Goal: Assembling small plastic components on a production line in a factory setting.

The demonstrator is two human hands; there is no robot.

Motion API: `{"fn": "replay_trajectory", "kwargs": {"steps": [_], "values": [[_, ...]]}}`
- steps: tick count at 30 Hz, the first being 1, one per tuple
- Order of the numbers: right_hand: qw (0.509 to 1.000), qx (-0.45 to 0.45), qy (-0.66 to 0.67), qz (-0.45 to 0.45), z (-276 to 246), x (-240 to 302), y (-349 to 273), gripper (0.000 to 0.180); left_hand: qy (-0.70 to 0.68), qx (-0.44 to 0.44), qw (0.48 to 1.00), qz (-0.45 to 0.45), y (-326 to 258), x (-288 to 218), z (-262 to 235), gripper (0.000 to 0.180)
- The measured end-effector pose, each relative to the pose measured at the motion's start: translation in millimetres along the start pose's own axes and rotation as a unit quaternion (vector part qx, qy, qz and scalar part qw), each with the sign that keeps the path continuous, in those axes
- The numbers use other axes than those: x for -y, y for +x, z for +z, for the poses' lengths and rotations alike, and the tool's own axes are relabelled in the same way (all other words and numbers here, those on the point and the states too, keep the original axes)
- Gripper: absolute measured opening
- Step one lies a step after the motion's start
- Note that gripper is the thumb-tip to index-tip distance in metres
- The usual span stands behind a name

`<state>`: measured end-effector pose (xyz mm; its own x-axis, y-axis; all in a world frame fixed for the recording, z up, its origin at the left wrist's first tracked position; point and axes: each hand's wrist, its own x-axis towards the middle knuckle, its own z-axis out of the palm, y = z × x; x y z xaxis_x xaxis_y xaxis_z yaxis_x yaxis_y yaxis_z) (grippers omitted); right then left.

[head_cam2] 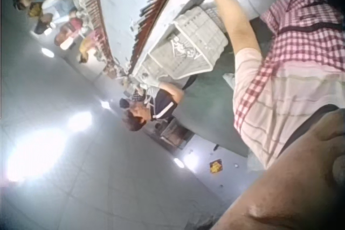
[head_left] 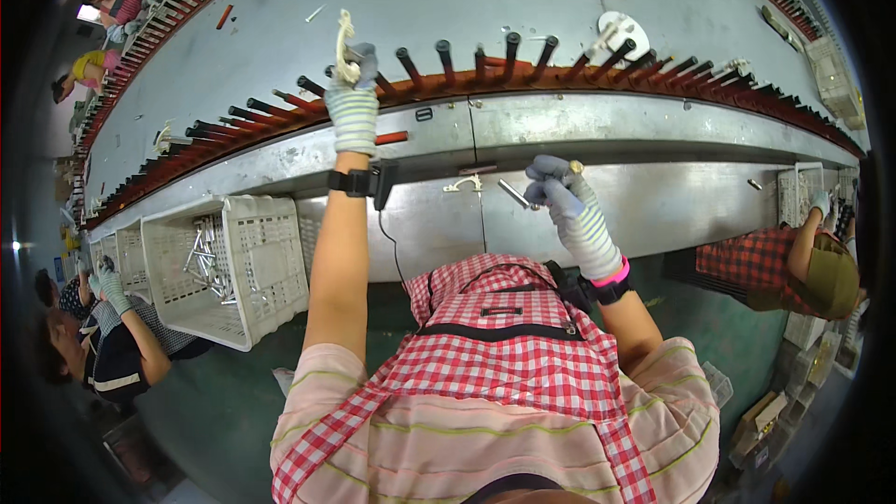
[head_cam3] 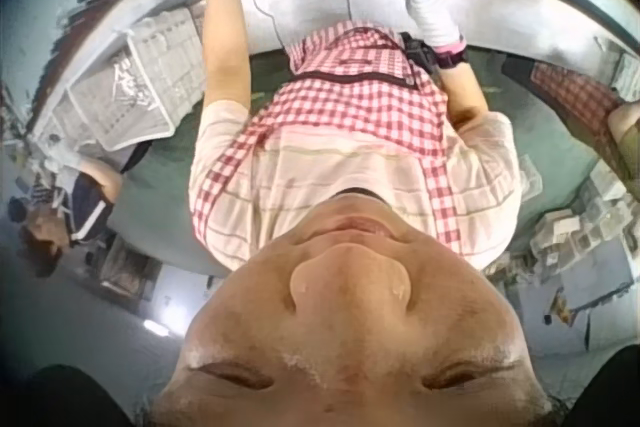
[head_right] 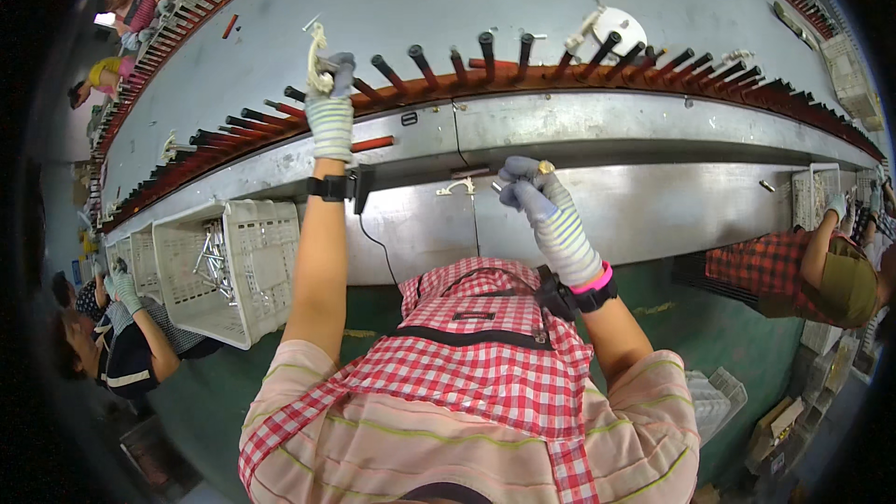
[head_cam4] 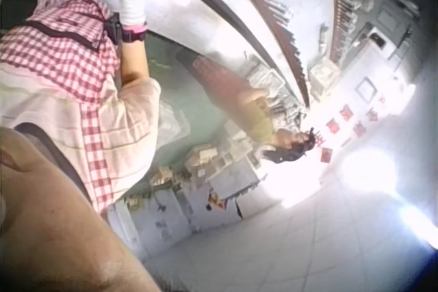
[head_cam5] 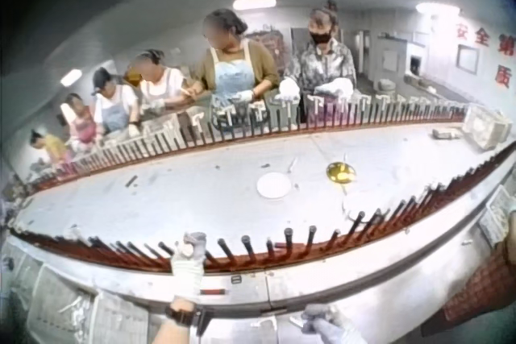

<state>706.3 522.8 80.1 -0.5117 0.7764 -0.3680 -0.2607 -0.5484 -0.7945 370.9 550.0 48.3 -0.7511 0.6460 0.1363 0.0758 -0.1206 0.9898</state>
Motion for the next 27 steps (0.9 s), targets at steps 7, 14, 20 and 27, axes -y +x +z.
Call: {"fn": "replay_trajectory", "kwargs": {"steps": [7, 14, 20, 27], "values": [[0.979, -0.026, -0.184, 0.086, -68.7, -67.3, 40.8, 0.029, 0.155, -0.001, 0.988, -0.006, 17.6, 7.6, -46.5, 0.034], [0.903, 0.030, -0.413, 0.114, -78.4, -89.8, 34.5, 0.040, 0.279, -0.066, 0.956, 0.064, -82.1, -2.2, -31.5, 0.033], [0.925, 0.070, -0.356, 0.114, -58.3, -60.5, 20.5, 0.039, 0.478, 0.293, 0.823, -0.090, -184.8, 110.1, -2.5, 0.029], [0.951, 0.114, -0.267, 0.104, -36.1, -25.3, 8.6, 0.036, 0.643, 0.372, 0.659, -0.121, -188.6, 153.2, -2.1, 0.031]]}}
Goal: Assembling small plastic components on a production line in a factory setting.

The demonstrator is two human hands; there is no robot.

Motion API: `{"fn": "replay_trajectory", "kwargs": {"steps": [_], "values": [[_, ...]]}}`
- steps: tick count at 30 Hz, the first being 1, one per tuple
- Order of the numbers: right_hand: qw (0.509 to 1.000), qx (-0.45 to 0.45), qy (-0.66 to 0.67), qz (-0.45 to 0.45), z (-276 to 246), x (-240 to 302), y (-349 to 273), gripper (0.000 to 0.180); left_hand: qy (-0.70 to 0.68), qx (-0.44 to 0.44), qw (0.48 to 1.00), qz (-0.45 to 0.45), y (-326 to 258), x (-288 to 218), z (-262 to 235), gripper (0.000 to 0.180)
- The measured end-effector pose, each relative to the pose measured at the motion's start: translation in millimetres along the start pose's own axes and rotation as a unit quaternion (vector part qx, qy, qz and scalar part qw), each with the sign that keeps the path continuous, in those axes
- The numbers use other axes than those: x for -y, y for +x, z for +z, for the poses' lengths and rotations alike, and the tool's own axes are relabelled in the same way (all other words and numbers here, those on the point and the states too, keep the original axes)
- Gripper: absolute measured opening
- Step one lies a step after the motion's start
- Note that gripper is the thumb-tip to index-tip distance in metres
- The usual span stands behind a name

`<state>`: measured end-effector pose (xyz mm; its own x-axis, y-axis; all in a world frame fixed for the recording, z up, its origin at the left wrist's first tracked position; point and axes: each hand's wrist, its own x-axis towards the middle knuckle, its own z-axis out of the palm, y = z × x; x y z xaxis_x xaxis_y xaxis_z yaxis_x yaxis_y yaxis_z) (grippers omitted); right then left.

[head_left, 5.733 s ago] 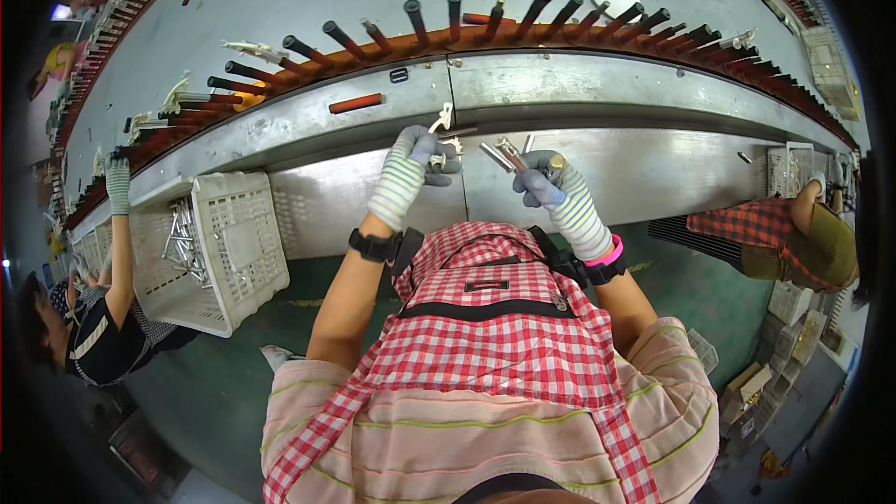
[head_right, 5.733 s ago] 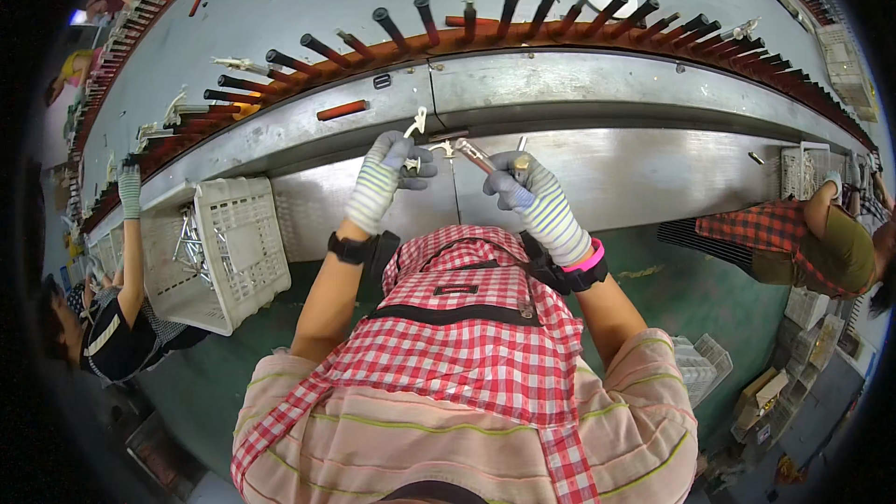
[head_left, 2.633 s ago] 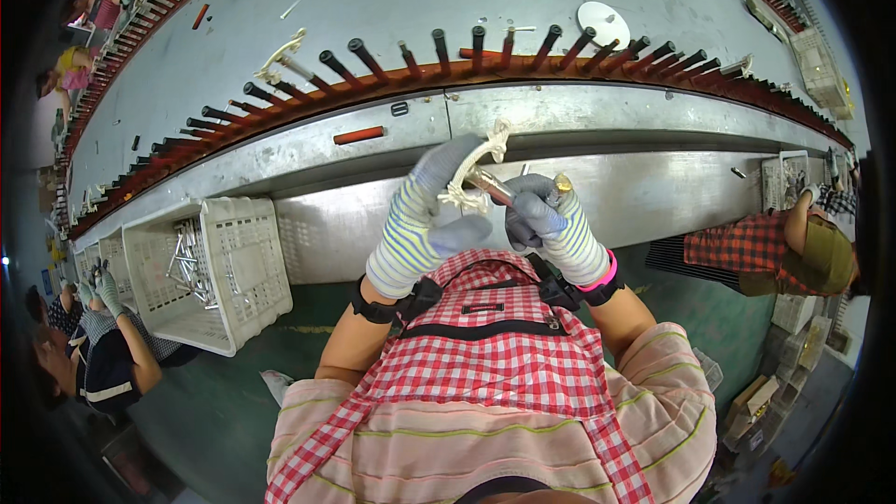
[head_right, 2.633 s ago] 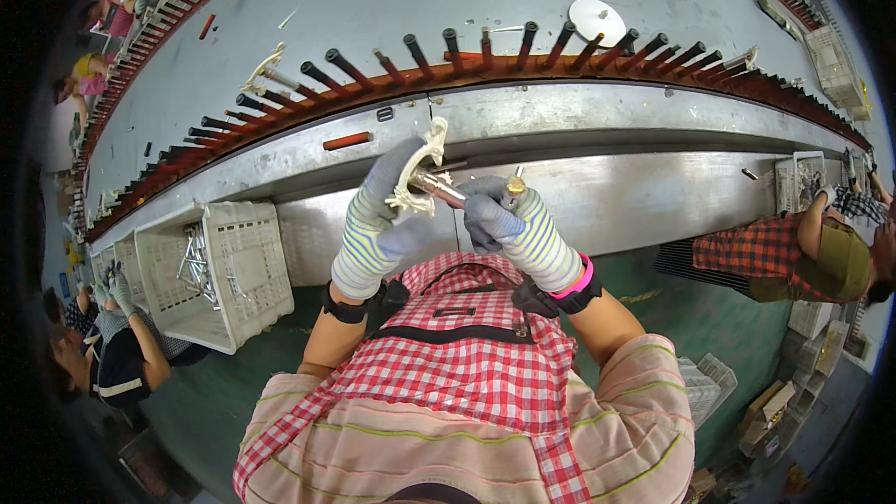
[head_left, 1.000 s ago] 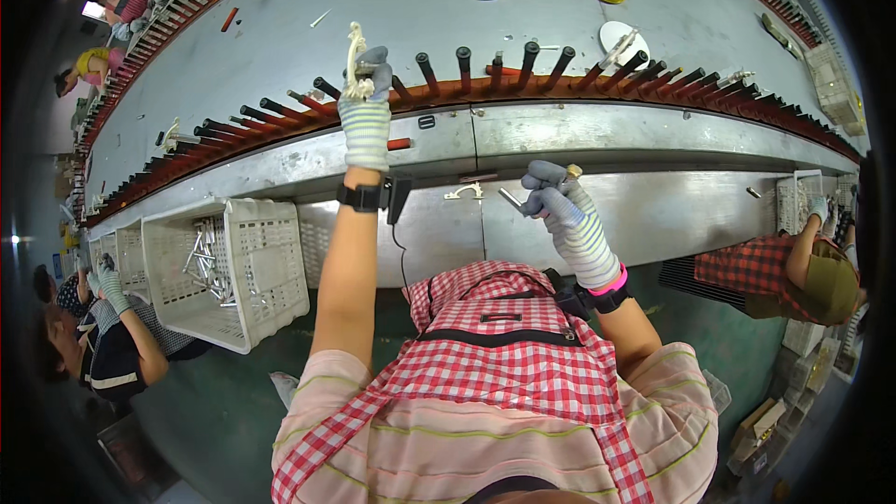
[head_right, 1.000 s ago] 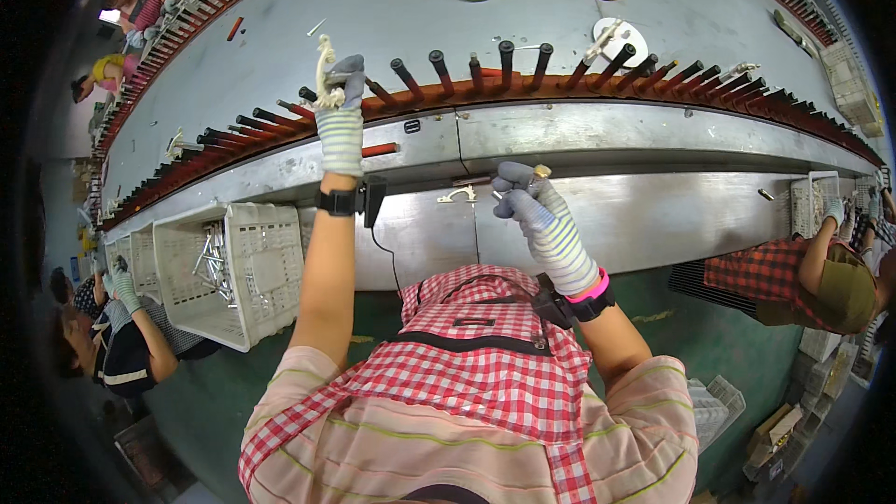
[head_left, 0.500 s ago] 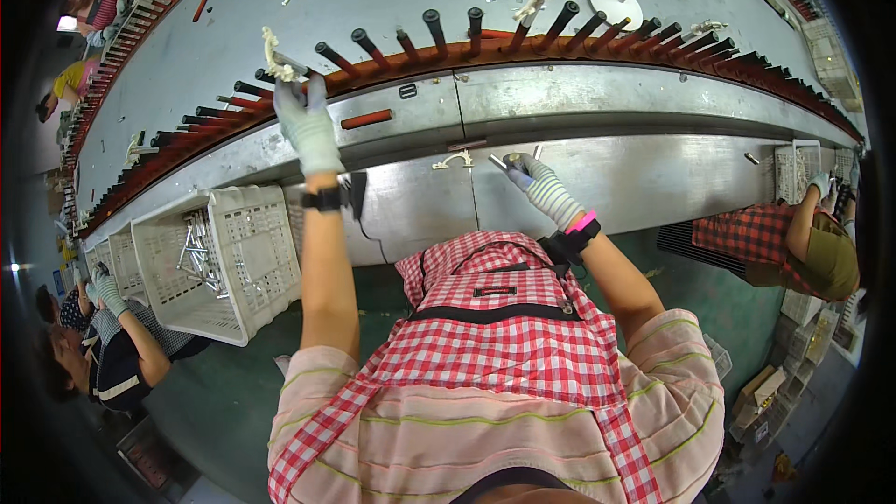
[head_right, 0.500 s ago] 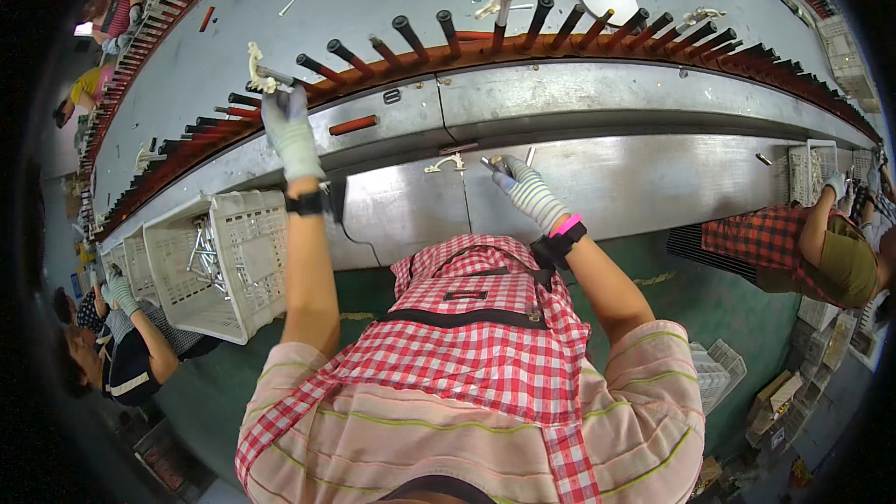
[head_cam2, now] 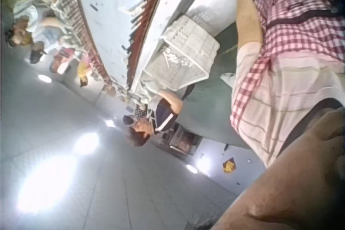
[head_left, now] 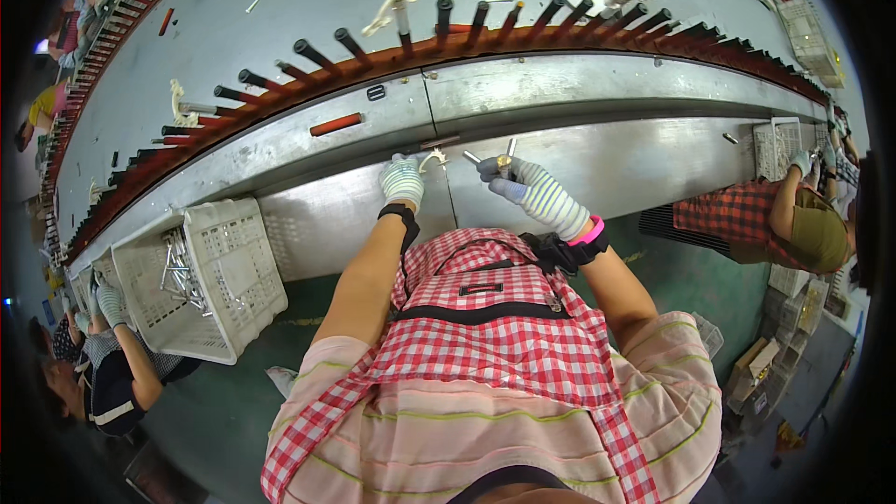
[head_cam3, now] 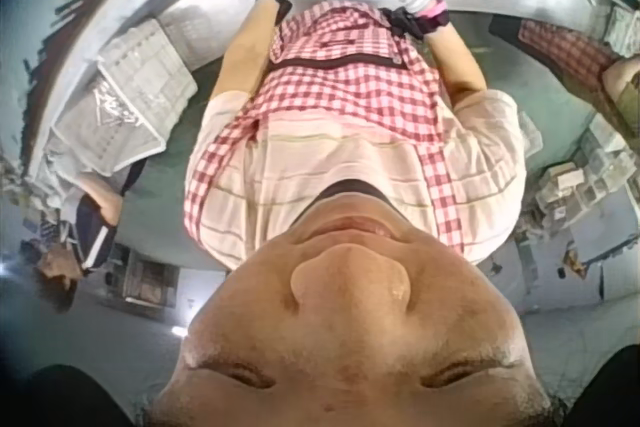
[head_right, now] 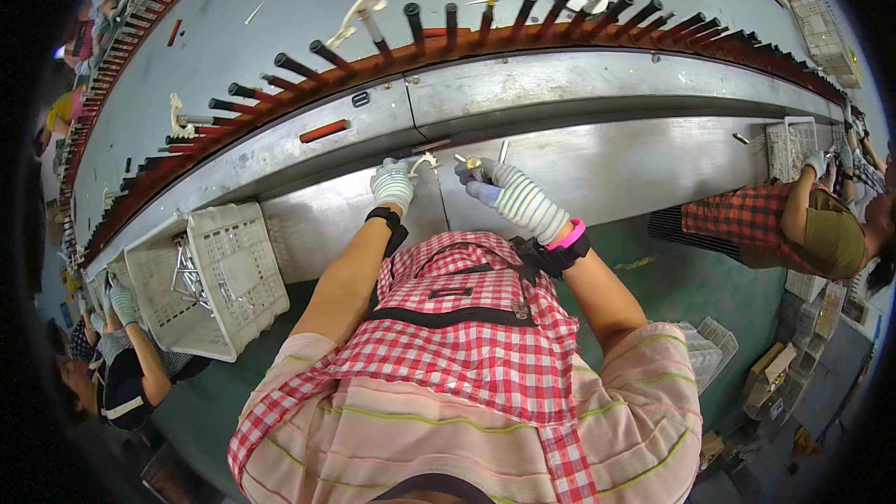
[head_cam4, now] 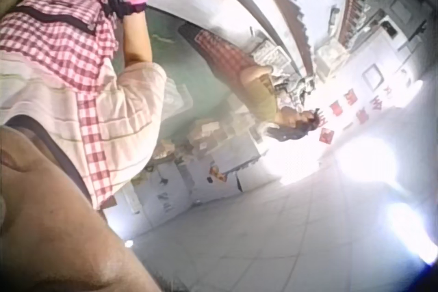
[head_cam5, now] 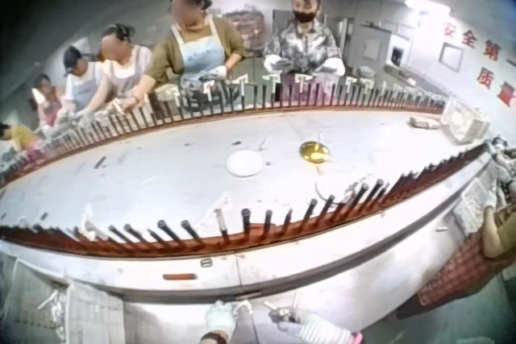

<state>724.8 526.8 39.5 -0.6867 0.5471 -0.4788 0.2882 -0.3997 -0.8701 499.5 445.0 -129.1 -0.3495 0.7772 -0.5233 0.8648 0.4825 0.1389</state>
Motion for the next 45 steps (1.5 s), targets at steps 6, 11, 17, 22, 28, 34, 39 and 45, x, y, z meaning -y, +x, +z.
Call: {"fn": "replay_trajectory", "kwargs": {"steps": [6, 11, 17, 22, 28, 34, 39, 45], "values": [[0.994, -0.104, -0.026, -0.005, 2.3, 17.4, -5.7, 0.038, -0.325, 0.088, 0.937, 0.091, -33.3, -18.7, -45.4, 0.035], [0.997, -0.074, 0.013, -0.017, 14.1, 43.1, 3.8, 0.032, -0.378, 0.051, 0.915, 0.134, -93.6, -50.0, -152.7, 0.037], [0.987, -0.073, 0.133, -0.062, 20.3, 60.8, -7.0, 0.040, -0.548, 0.027, 0.814, 0.191, -129.0, -56.0, -192.0, 0.057], [0.985, -0.116, 0.081, -0.098, 31.9, 73.0, -17.2, 0.028, -0.528, 0.011, 0.827, 0.195, -139.7, -55.4, -206.5, 0.052], [0.952, -0.181, -0.090, -0.231, 38.4, 81.3, -30.6, 0.031, -0.548, -0.038, 0.822, 0.148, -150.0, -53.0, -225.3, 0.049], [0.948, -0.158, -0.148, -0.234, 49.2, 85.7, -42.9, 0.024, -0.388, -0.181, 0.863, 0.266, -163.2, -61.0, -239.6, 0.054], [0.966, -0.137, -0.105, -0.194, 50.4, 88.6, -42.7, 0.021, -0.347, -0.193, 0.872, 0.286, -166.2, -63.1, -239.2, 0.054], [0.973, -0.135, -0.101, -0.157, 48.1, 91.1, -45.1, 0.023, -0.339, -0.201, 0.875, 0.282, -167.5, -64.0, -236.7, 0.054]]}}
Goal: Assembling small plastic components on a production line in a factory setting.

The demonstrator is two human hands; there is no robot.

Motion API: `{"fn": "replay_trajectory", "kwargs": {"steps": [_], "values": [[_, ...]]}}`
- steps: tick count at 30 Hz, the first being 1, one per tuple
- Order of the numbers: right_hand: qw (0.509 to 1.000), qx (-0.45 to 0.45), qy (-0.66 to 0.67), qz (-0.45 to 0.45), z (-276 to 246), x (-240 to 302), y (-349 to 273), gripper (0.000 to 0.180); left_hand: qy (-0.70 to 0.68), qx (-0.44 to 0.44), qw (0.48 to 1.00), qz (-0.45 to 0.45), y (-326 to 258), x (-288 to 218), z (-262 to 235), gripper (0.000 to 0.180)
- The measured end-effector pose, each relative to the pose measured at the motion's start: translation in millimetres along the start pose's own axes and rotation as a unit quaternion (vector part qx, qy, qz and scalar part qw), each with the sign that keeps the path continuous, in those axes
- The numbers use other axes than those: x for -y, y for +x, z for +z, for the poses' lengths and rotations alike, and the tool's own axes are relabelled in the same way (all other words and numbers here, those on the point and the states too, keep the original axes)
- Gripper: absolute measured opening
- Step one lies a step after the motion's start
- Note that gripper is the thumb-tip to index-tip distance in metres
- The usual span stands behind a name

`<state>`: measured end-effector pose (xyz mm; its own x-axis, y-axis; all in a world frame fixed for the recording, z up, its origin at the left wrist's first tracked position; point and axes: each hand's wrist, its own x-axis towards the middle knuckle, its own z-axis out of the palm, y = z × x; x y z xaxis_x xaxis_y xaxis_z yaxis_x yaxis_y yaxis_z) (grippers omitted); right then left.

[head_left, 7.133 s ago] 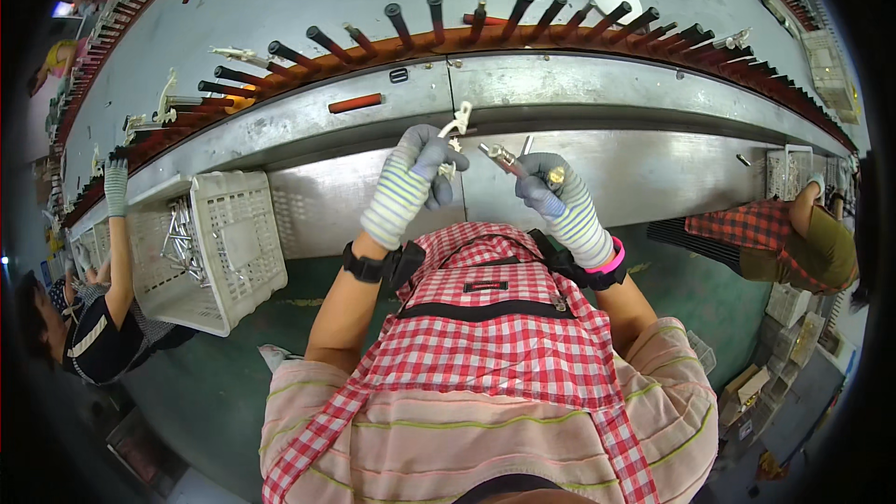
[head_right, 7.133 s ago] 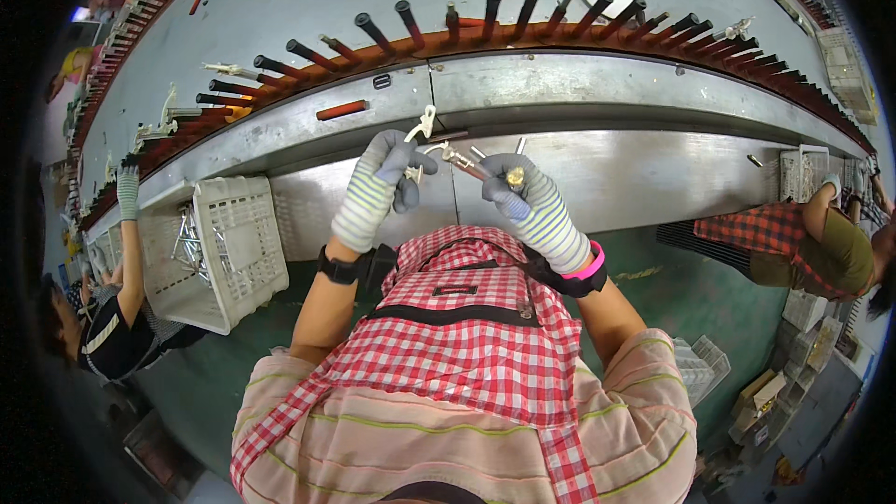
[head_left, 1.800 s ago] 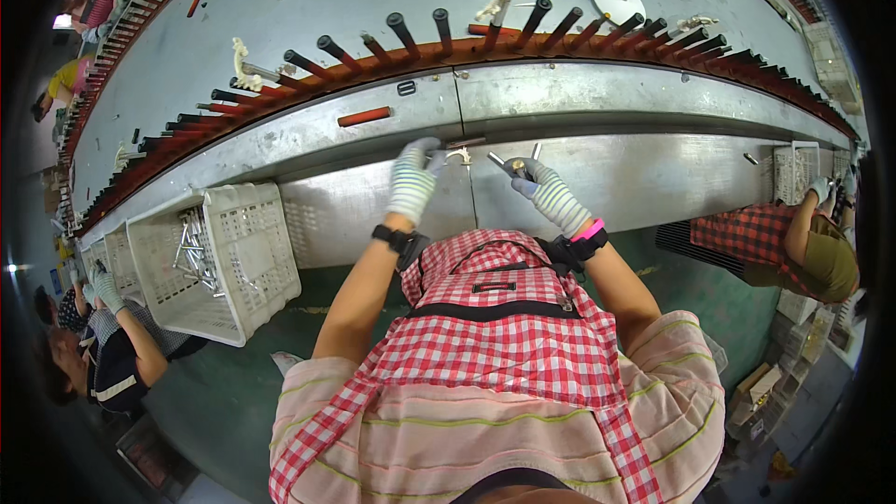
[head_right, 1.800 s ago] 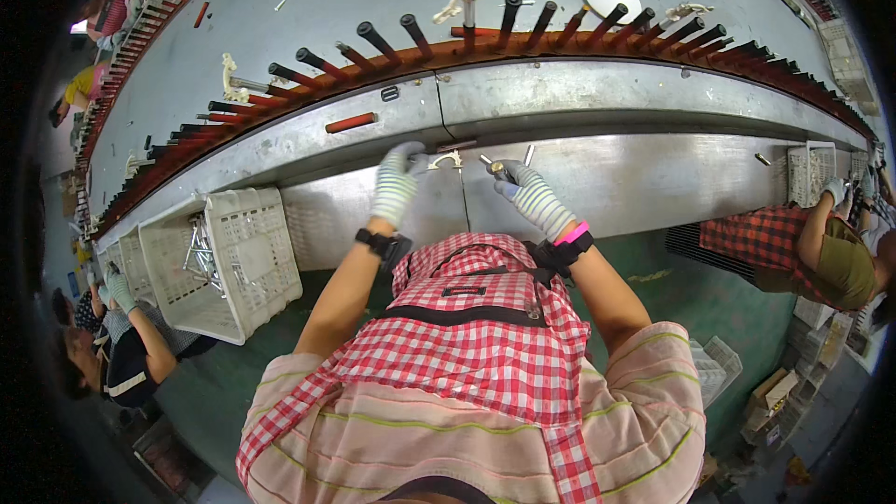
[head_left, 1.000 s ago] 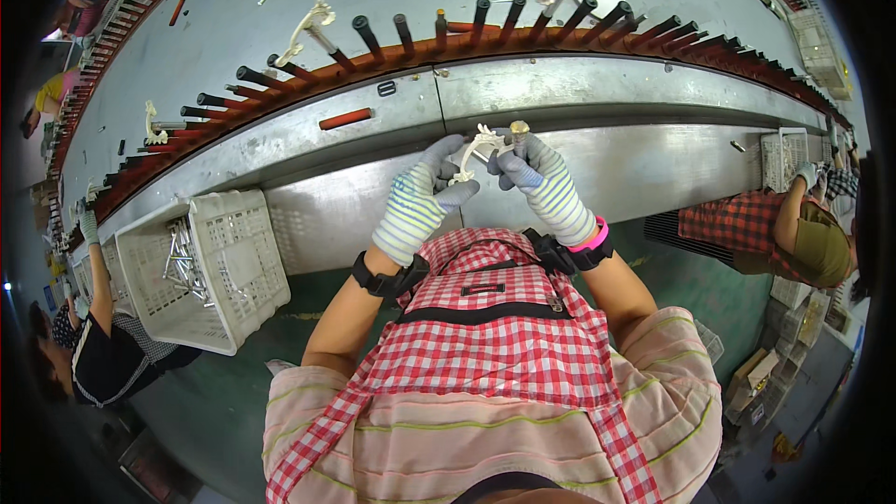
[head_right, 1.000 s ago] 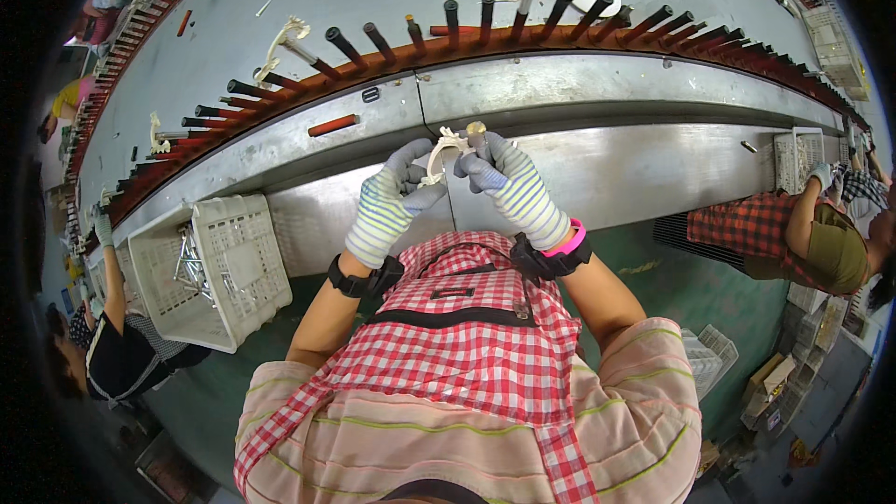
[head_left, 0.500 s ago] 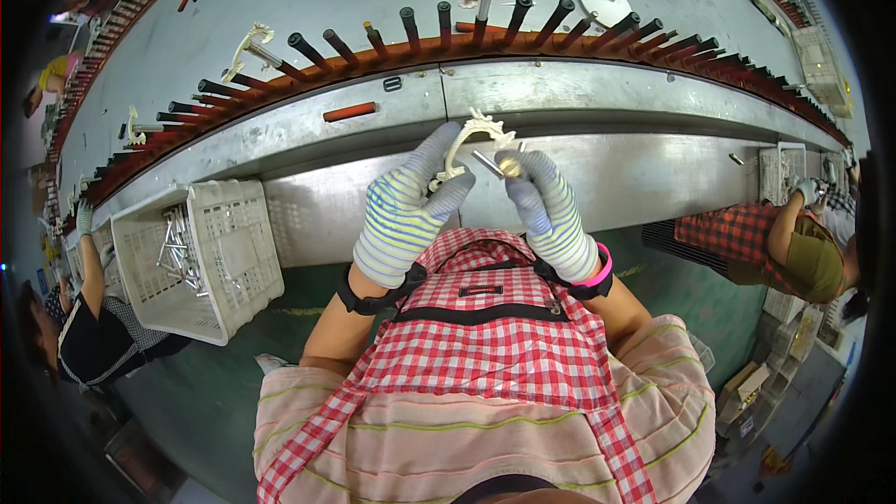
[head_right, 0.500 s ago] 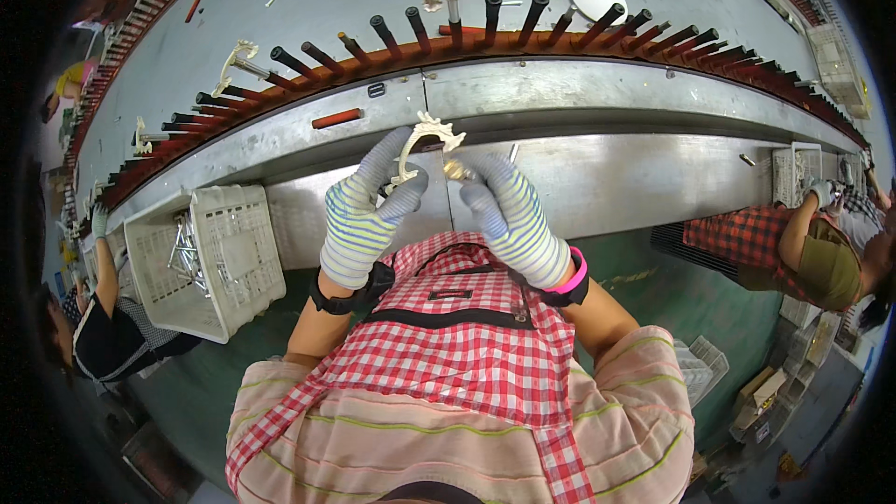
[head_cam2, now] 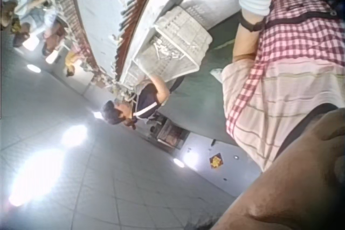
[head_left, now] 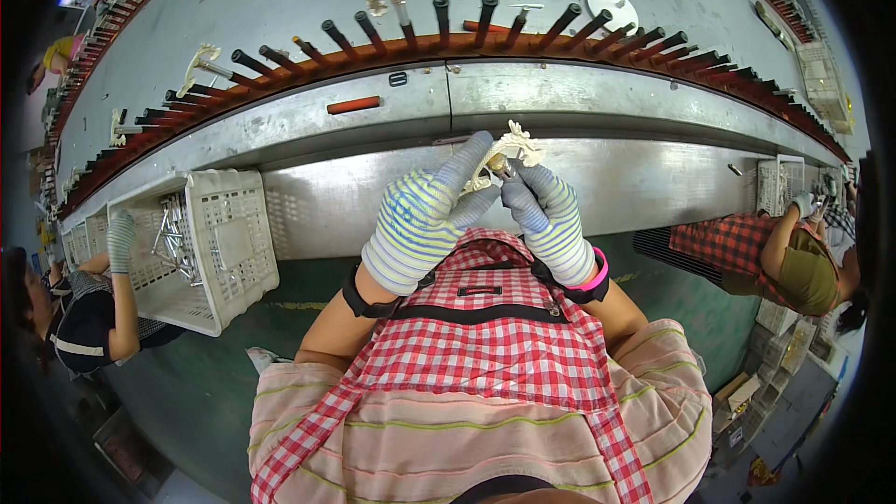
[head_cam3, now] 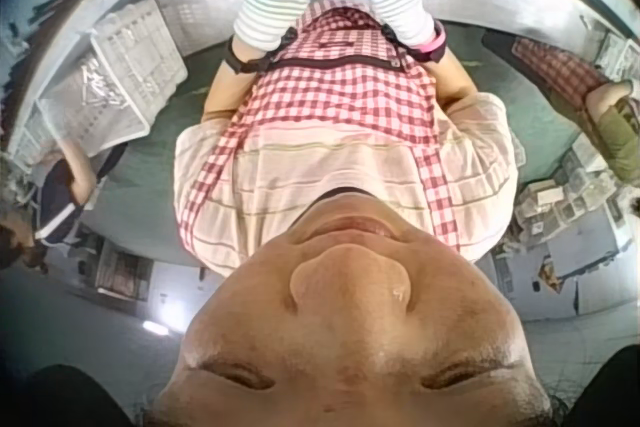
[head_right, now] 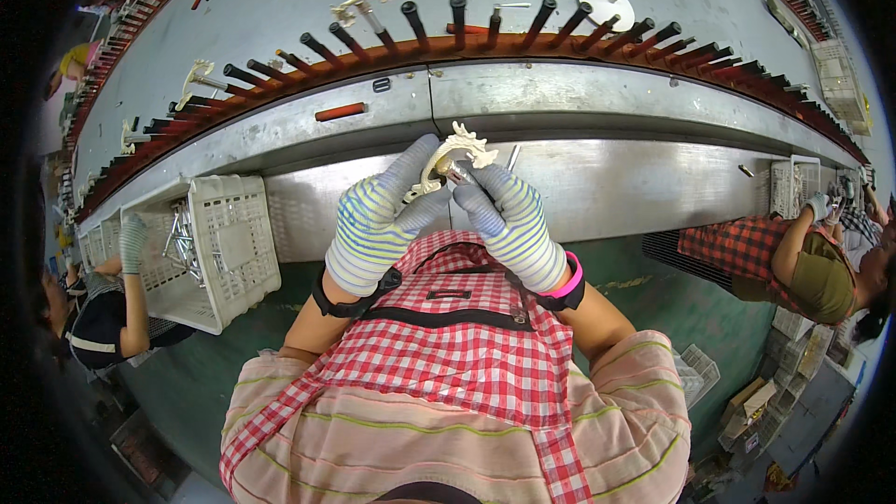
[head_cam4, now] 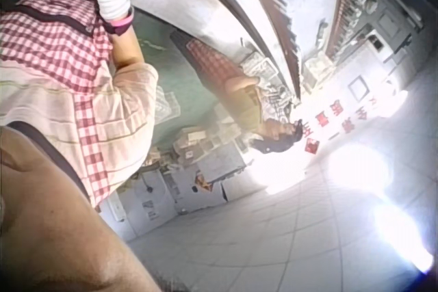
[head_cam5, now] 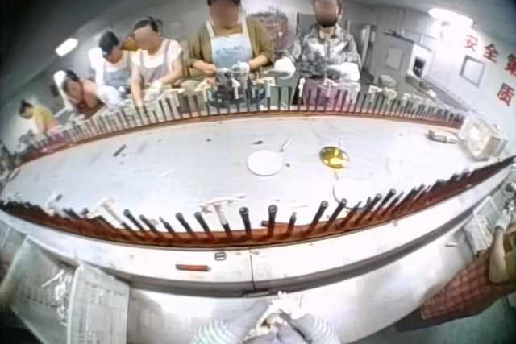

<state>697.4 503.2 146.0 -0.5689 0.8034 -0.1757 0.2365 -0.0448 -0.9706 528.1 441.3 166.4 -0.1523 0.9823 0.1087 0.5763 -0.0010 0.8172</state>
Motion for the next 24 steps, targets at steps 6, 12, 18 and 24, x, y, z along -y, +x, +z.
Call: {"fn": "replay_trajectory", "kwargs": {"steps": [6, 12, 18, 24], "values": [[0.999, 0.008, 0.024, 0.037, -1.5, -4.7, -2.1, 0.026, -0.011, 0.003, 1.000, 0.013, 1.9, 0.6, -0.9, 0.053], [0.999, 0.005, 0.044, 0.022, 0.8, -4.8, -1.0, 0.028, -0.008, 0.007, 1.000, 0.025, 2.5, 0.2, -2.4, 0.050], [0.999, -0.007, 0.045, 0.028, 1.5, -12.2, -2.7, 0.028, 0.056, 0.037, 0.997, 0.048, 5.0, 1.9, -6.6, 0.048], [0.998, -0.004, 0.057, 0.038, -1.1, -15.0, -4.0, 0.027, 0.065, 0.044, 0.995, 0.064, 6.1, 2.2, -7.3, 0.049]]}}
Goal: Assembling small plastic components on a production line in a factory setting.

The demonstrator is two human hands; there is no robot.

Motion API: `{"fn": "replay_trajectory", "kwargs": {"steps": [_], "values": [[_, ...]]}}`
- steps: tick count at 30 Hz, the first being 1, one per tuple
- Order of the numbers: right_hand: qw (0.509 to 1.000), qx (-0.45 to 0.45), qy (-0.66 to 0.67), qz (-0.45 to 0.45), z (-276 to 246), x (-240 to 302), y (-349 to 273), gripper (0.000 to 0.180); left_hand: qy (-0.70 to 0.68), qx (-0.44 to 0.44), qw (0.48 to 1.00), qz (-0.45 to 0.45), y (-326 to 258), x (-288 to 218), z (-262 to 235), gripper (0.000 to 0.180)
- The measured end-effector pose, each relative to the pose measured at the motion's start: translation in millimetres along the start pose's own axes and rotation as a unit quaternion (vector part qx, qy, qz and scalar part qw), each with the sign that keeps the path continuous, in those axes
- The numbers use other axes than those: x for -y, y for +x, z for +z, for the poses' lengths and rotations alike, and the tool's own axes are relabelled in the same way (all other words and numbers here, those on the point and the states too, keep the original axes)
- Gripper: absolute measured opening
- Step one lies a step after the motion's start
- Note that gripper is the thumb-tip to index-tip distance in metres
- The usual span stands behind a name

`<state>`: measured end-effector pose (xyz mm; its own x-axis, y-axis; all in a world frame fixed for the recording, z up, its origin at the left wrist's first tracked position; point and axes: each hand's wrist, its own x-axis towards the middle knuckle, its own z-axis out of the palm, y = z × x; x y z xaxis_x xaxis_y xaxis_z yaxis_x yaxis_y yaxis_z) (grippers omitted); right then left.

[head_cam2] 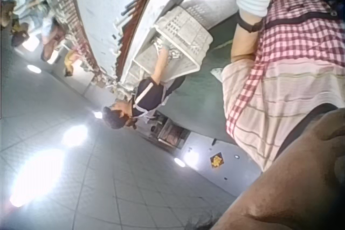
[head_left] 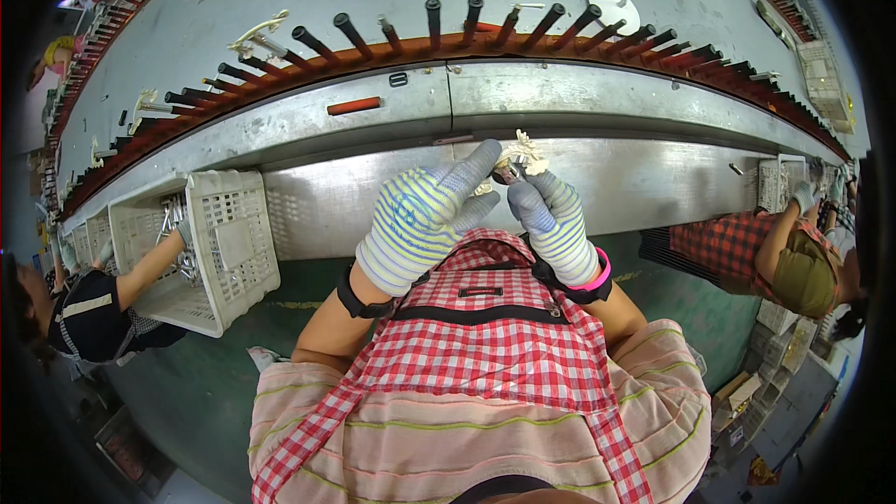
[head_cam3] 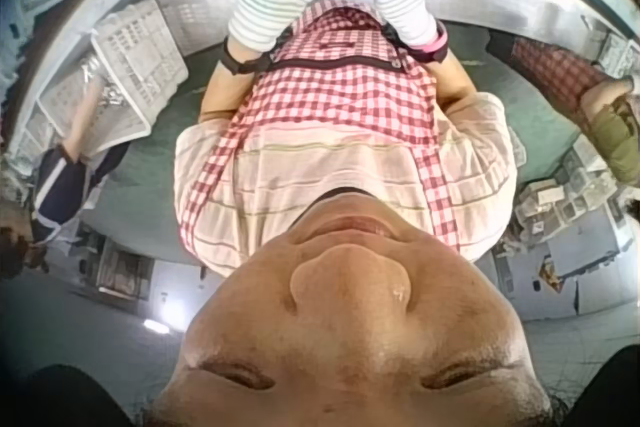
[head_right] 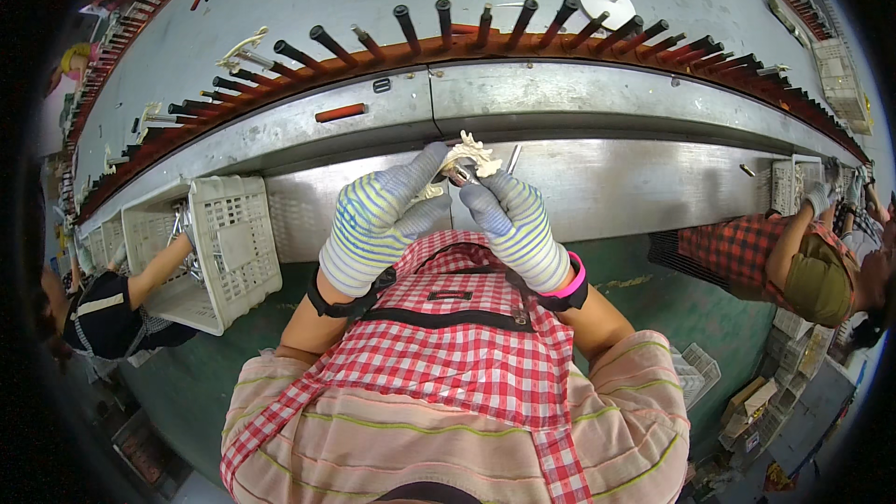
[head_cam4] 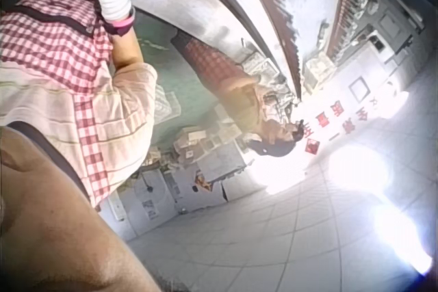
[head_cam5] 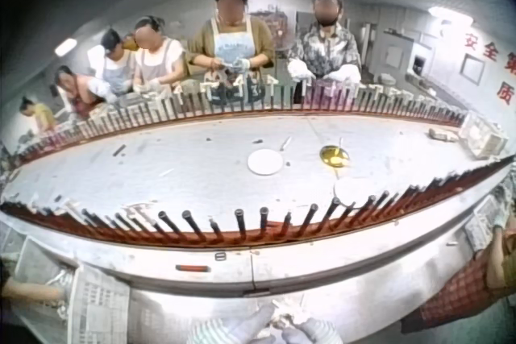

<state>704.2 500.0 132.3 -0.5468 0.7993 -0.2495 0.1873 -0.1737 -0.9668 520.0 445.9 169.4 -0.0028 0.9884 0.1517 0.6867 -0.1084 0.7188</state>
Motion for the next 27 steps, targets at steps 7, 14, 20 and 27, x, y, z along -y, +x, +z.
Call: {"fn": "replay_trajectory", "kwargs": {"steps": [7, 14, 20, 27], "values": [[0.999, 0.004, -0.048, -0.003, -0.3, 8.0, 1.7, 0.026, -0.020, -0.038, 0.999, 0.028, 0.9, -1.0, 1.8, 0.046], [0.999, 0.004, -0.048, -0.001, -0.4, 5.1, 2.4, 0.024, -0.013, -0.006, 0.999, 0.033, -0.5, 2.4, 4.9, 0.048], [0.999, -0.004, -0.037, 0.002, 0.8, 16.1, 8.2, 0.024, -0.055, -0.060, 0.996, 0.032, 1.1, -4.4, 9.4, 0.060], [0.998, 0.046, -0.008, -0.034, -0.9, 14.5, 15.3, 0.031, -0.086, -0.047, 0.994, 0.040, 2.7, 1.2, 7.5, 0.075]]}}
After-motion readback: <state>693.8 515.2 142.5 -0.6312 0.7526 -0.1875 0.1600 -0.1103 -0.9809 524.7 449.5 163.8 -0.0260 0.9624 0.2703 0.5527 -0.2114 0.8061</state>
